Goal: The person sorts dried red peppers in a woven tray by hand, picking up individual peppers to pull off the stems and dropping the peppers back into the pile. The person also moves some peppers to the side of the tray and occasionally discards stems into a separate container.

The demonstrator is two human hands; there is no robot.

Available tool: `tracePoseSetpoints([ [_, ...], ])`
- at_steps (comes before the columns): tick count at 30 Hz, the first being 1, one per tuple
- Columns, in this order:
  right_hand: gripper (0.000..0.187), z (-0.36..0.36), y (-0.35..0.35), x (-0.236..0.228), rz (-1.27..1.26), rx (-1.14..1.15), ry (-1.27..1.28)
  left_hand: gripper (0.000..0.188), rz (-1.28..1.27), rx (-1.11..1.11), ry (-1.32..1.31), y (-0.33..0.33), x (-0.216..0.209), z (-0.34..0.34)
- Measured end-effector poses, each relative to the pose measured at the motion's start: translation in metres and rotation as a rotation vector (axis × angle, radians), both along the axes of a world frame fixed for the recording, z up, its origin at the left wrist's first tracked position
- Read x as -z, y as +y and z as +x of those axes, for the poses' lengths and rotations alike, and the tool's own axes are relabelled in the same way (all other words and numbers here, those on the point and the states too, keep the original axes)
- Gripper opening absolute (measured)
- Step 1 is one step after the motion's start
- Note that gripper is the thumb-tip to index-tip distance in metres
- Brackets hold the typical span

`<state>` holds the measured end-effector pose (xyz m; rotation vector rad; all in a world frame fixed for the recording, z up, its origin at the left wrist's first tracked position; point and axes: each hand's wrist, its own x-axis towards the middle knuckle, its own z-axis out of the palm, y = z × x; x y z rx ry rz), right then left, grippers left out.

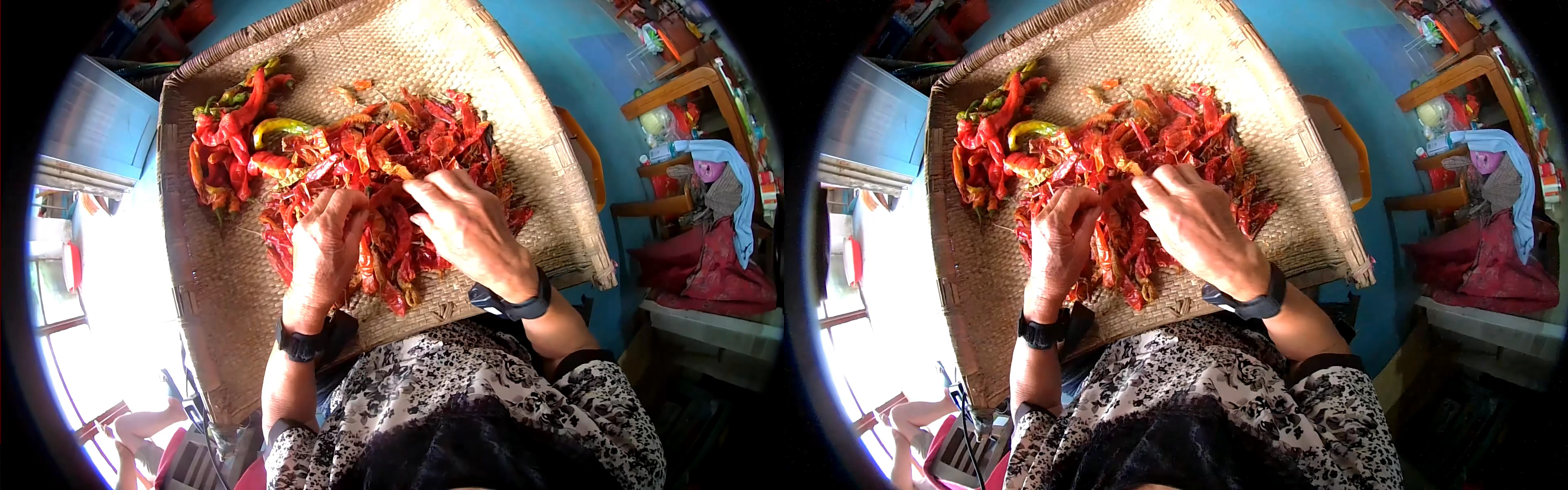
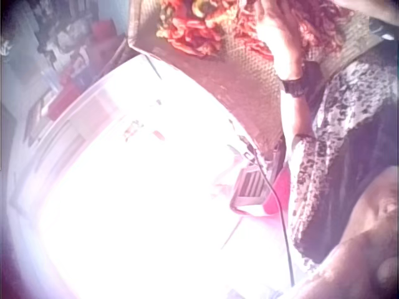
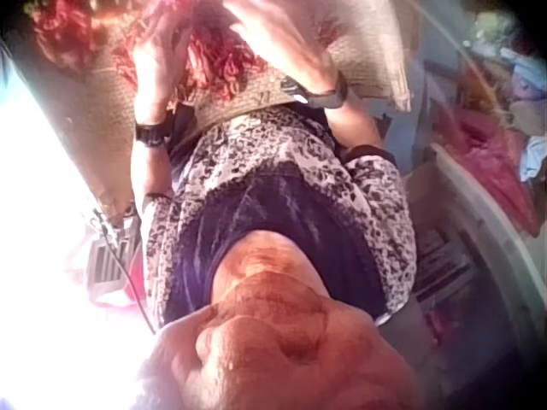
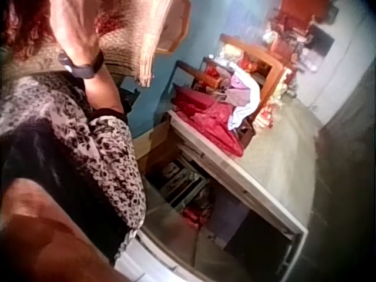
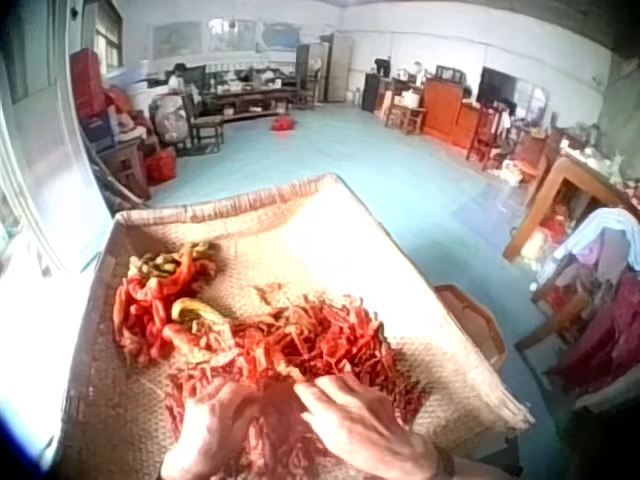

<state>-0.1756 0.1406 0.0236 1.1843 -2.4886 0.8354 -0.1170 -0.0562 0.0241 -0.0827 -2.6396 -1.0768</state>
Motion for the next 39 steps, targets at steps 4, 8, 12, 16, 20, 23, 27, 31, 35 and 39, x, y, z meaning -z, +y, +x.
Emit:
tracePoseSetpoints([
  [4,0.028,-0.004,-0.008,0.002,0.054,-0.042,0.039,0.011,0.174,0.017,-0.053,0.001,-0.003,0.007],
  [8,0.026,0.001,-0.008,-0.005,0.051,-0.055,0.088,0.007,0.529,0.067,-0.160,0.001,-0.002,0.013],
  [12,0.021,-0.001,-0.007,-0.004,0.014,-0.075,0.096,0.005,0.758,0.143,-0.248,0.008,-0.006,0.015],
  [16,0.018,0.001,0.001,-0.001,-0.014,-0.040,0.139,0.014,0.834,0.127,-0.260,0.007,-0.004,0.013],
  [20,0.008,-0.005,0.030,-0.002,-0.217,0.060,0.077,0.012,0.625,0.039,-0.202,-0.001,0.008,0.010],
  [23,0.004,-0.014,0.067,-0.043,-0.299,0.360,0.021,0.012,0.469,0.003,-0.152,-0.005,0.012,0.013],
  [27,0.015,-0.056,0.142,-0.042,0.062,0.817,0.219,0.012,0.337,-0.006,-0.142,-0.003,0.004,0.009],
  [31,0.040,-0.055,0.134,-0.032,-0.044,0.692,0.172,0.011,0.287,0.018,-0.101,-0.001,0.009,0.007],
  [35,0.028,-0.060,0.075,-0.004,-0.041,0.084,0.057,0.011,0.222,0.017,-0.097,-0.002,0.009,0.008],
  [39,0.035,-0.077,0.047,0.016,0.226,0.052,-0.015,0.010,0.199,0.018,-0.152,0.000,0.004,0.009],
])
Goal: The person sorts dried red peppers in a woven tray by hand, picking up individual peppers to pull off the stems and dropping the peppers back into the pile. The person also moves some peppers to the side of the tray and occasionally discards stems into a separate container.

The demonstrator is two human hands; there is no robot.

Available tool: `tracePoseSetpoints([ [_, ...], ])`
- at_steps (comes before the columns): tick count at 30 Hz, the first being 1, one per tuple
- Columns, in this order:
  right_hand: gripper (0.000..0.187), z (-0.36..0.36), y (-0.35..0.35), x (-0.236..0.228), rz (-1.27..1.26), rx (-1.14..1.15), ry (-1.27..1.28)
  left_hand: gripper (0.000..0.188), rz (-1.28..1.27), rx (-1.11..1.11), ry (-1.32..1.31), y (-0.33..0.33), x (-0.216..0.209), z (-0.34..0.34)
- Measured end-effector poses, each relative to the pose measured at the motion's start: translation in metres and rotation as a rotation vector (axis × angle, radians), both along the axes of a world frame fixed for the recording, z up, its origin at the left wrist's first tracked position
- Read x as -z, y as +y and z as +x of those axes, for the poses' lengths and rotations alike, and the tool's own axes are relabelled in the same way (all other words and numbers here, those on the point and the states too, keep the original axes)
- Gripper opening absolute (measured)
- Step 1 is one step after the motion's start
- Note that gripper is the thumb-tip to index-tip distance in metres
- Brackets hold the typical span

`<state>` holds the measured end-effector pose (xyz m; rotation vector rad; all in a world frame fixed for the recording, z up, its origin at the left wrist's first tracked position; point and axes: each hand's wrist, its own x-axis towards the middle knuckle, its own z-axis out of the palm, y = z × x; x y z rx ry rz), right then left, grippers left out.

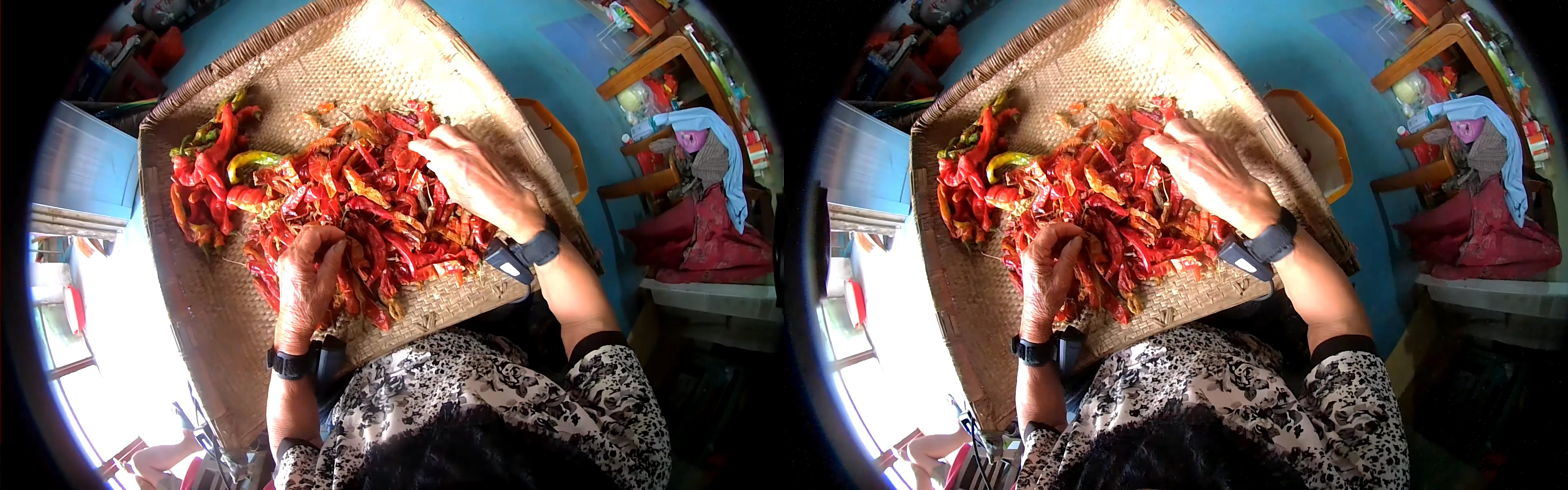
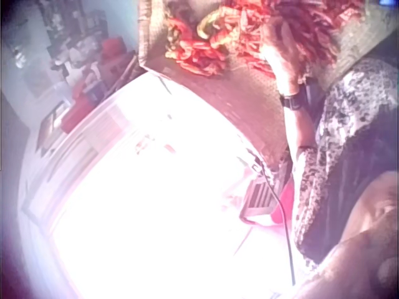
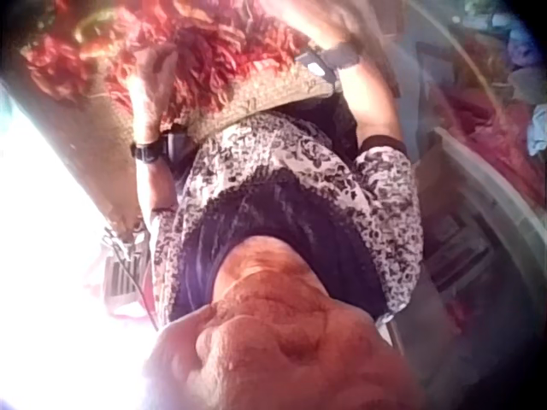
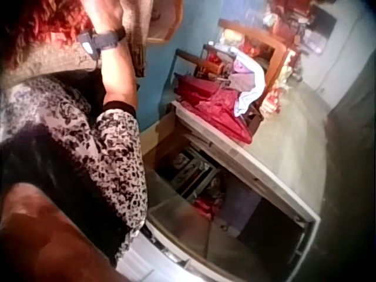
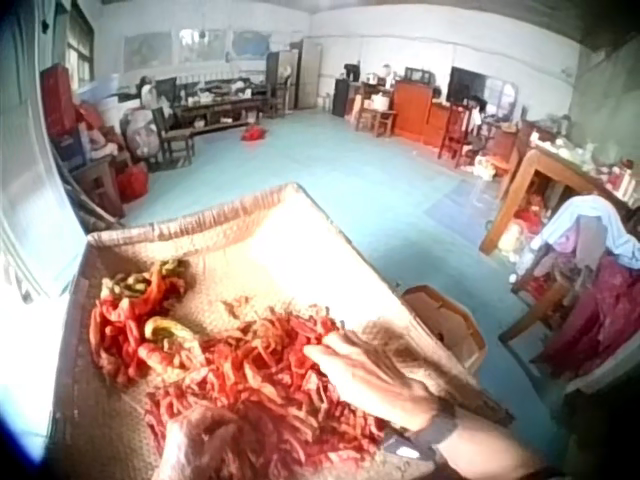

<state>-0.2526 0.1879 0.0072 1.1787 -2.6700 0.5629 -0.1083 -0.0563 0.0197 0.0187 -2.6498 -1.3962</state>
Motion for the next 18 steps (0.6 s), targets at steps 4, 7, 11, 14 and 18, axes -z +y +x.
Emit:
tracePoseSetpoints([
  [4,0.038,-0.006,-0.010,0.003,0.022,-0.083,0.176,0.010,0.065,-0.020,-0.014,-0.004,0.008,0.001],
  [7,0.020,-0.012,-0.013,0.002,-0.008,-0.074,0.064,0.011,0.036,-0.013,-0.002,-0.005,0.009,0.001],
  [11,0.010,-0.018,-0.002,0.025,-0.178,0.080,-0.022,0.011,0.027,-0.006,-0.004,0.000,0.006,0.000],
  [14,0.008,-0.011,-0.004,-0.007,-0.394,0.074,-0.020,0.011,0.024,-0.019,-0.030,-0.001,0.008,0.002],
  [18,0.009,0.004,0.021,-0.043,-0.528,0.227,-0.014,0.011,0.021,-0.016,-0.012,0.001,0.007,0.000],
])
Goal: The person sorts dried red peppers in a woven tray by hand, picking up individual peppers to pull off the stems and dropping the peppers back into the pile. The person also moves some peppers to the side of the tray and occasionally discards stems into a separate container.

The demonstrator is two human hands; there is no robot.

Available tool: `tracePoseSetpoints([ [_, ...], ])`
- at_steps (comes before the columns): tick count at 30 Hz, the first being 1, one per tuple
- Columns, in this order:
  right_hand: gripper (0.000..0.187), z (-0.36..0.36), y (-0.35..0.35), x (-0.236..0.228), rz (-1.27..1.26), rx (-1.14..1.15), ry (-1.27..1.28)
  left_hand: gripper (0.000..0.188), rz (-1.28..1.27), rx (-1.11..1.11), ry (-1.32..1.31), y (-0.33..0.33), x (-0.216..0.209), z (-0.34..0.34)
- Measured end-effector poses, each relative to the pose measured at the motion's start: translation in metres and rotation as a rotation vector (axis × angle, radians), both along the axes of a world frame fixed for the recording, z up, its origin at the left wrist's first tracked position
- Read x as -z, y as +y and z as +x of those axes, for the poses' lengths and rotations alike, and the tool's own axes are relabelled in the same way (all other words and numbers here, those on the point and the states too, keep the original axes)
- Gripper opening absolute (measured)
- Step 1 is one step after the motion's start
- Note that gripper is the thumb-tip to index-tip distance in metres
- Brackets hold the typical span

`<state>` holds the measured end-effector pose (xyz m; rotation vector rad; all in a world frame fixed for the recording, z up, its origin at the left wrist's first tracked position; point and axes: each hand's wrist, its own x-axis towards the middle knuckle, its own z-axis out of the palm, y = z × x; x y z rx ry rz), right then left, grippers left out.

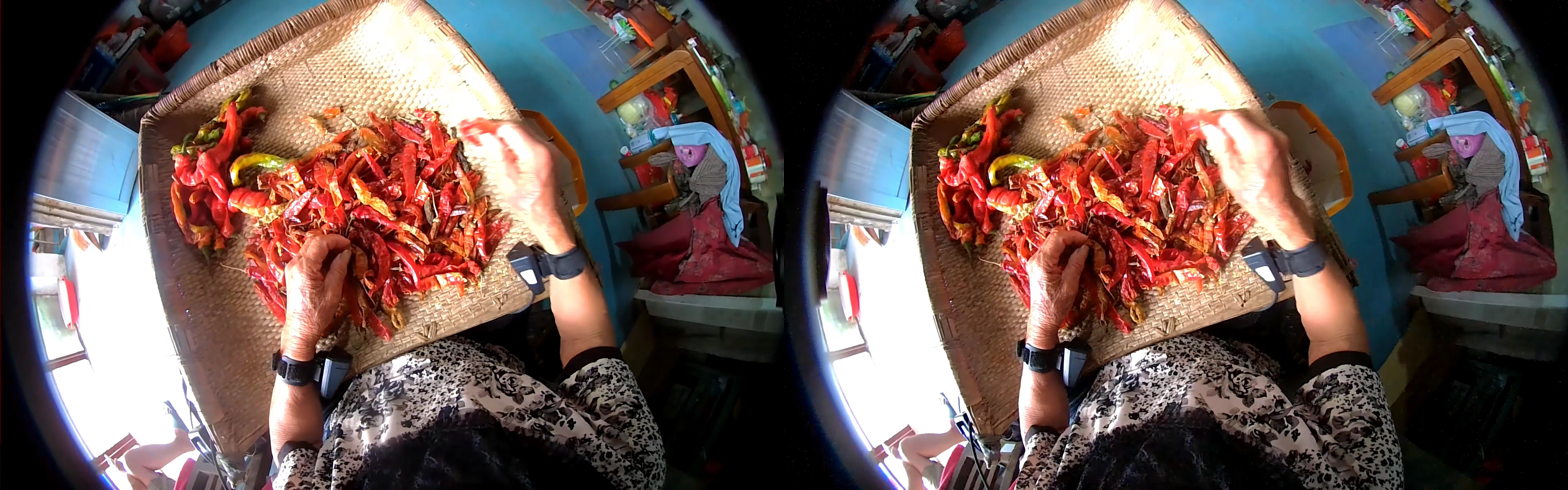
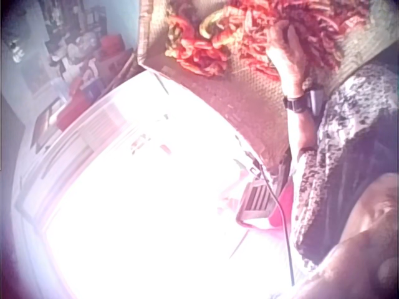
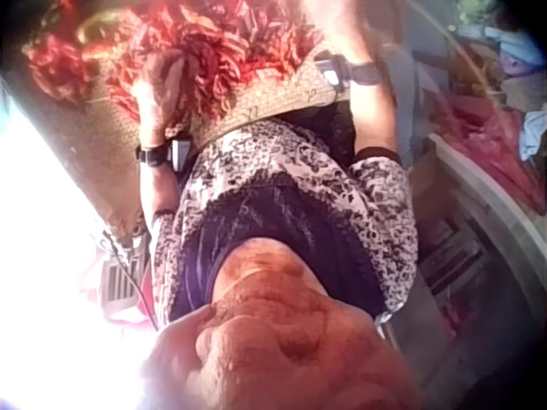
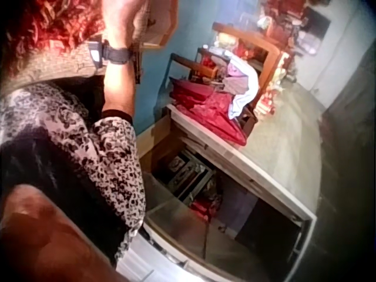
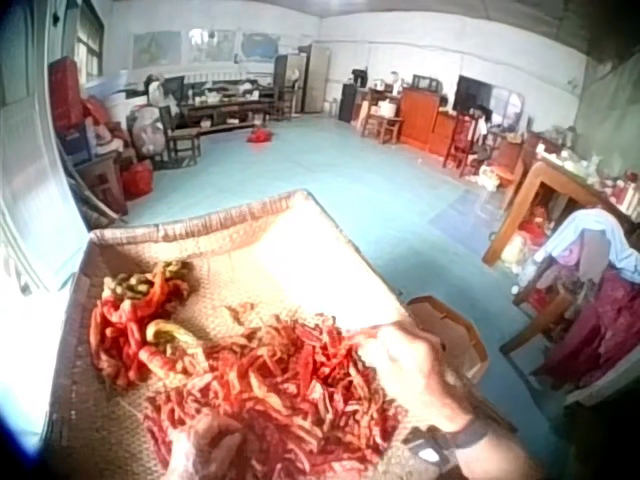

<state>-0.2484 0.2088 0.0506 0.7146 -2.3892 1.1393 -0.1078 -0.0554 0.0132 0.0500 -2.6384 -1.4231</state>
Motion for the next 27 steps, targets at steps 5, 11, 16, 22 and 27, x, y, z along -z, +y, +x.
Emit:
tracePoseSetpoints([
  [5,0.016,-0.012,0.057,-0.013,0.071,0.432,0.117,0.012,-0.004,0.007,0.017,0.000,0.000,0.001],
  [11,0.036,-0.016,0.084,-0.002,0.461,0.574,0.246,0.012,-0.022,0.016,0.042,-0.001,0.005,0.000],
  [16,0.017,-0.001,0.018,0.014,0.174,-0.032,-0.047,0.011,-0.021,-0.004,0.002,-0.004,0.005,0.003],
  [22,0.025,0.014,0.003,0.032,0.377,-0.042,-0.305,0.013,-0.022,0.001,0.075,0.004,-0.007,-0.002],
  [27,0.011,0.025,-0.009,0.015,0.145,-0.092,-0.194,0.017,-0.065,0.177,0.229,0.018,-0.025,-0.023],
])
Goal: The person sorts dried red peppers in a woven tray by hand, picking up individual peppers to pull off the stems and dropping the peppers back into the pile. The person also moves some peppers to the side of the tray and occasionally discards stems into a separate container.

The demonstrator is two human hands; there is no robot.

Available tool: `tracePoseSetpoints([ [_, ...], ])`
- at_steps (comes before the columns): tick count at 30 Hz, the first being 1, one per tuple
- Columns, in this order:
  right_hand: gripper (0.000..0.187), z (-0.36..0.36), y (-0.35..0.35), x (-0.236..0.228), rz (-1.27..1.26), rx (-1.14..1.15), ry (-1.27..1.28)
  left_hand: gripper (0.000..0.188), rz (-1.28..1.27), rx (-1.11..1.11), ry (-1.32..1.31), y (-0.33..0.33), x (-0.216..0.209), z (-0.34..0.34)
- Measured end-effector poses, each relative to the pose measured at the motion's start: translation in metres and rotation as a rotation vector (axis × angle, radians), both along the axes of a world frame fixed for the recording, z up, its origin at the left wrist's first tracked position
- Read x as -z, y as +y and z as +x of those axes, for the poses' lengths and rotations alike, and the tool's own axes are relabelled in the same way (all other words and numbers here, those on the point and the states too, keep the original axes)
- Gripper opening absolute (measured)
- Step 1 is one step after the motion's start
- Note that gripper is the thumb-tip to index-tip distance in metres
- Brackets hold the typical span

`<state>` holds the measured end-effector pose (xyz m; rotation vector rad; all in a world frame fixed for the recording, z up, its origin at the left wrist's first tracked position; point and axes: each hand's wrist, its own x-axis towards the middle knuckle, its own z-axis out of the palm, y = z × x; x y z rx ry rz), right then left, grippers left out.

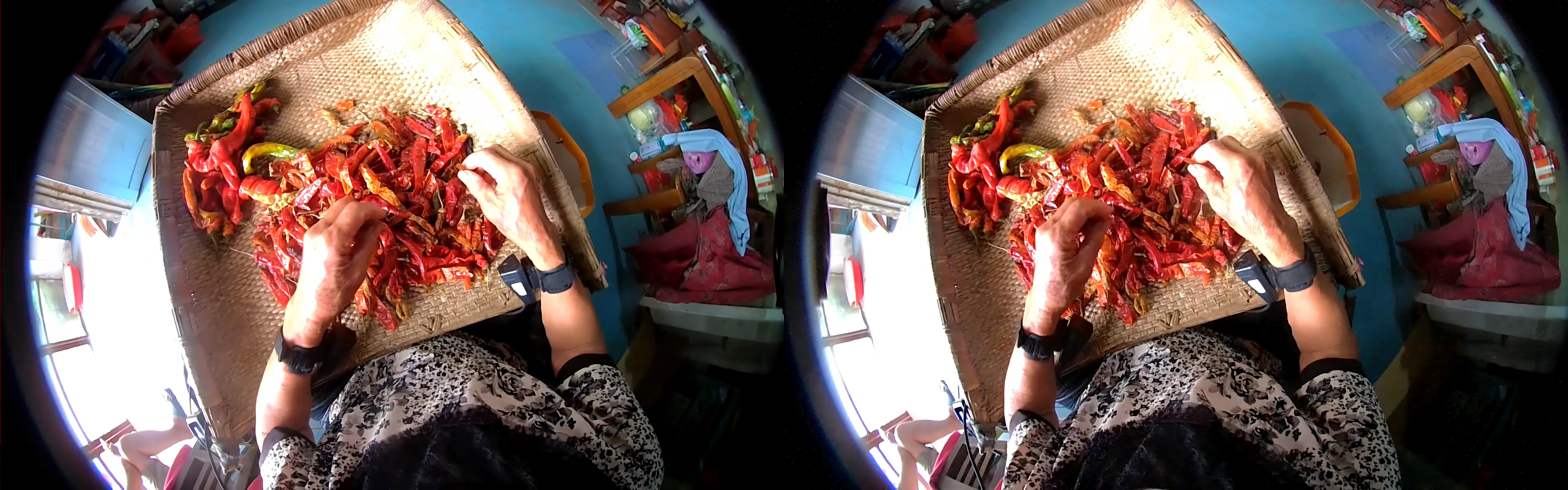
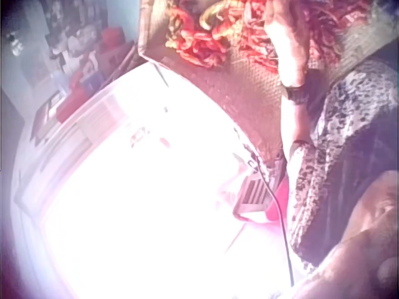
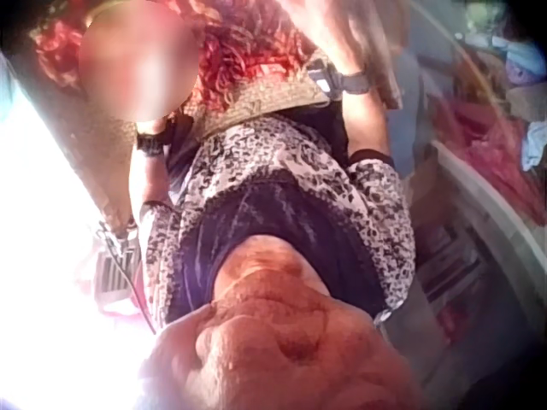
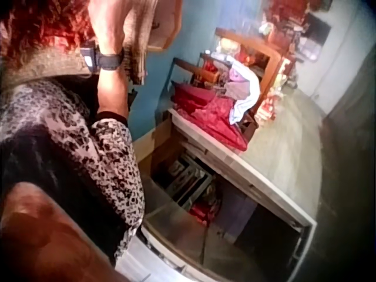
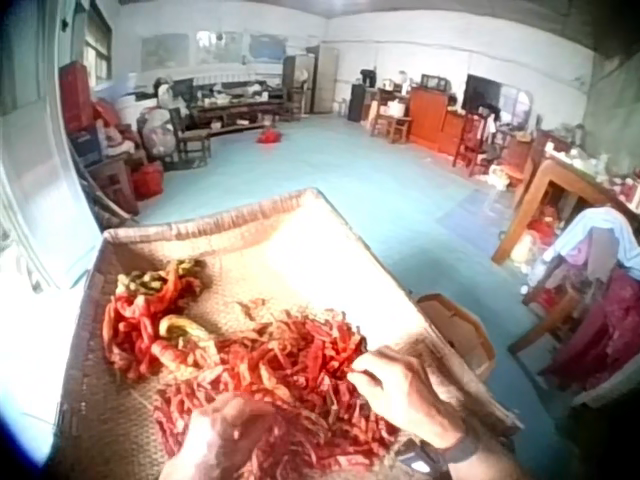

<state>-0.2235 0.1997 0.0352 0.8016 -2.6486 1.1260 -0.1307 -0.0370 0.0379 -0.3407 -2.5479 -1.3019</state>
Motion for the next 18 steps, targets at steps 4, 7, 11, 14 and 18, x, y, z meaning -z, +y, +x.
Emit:
tracePoseSetpoints([
  [4,0.004,0.008,0.000,-0.011,-0.293,0.010,0.045,0.029,-0.237,0.055,0.025,0.012,0.004,-0.022],
  [7,0.008,0.012,0.014,-0.017,-0.499,0.020,-0.072,0.032,-0.540,0.043,0.219,0.014,0.020,-0.034],
  [11,0.013,0.010,0.035,-0.019,-0.590,0.068,-0.043,0.028,-0.495,0.021,0.090,0.011,0.023,-0.030],
  [14,0.015,0.004,0.049,-0.031,-0.615,0.245,0.161,0.019,-0.198,-0.022,0.106,0.007,0.020,-0.027],
  [18,0.017,-0.019,0.089,-0.026,-0.510,0.465,0.376,0.016,0.279,-0.066,0.092,-0.002,0.013,-0.024],
])
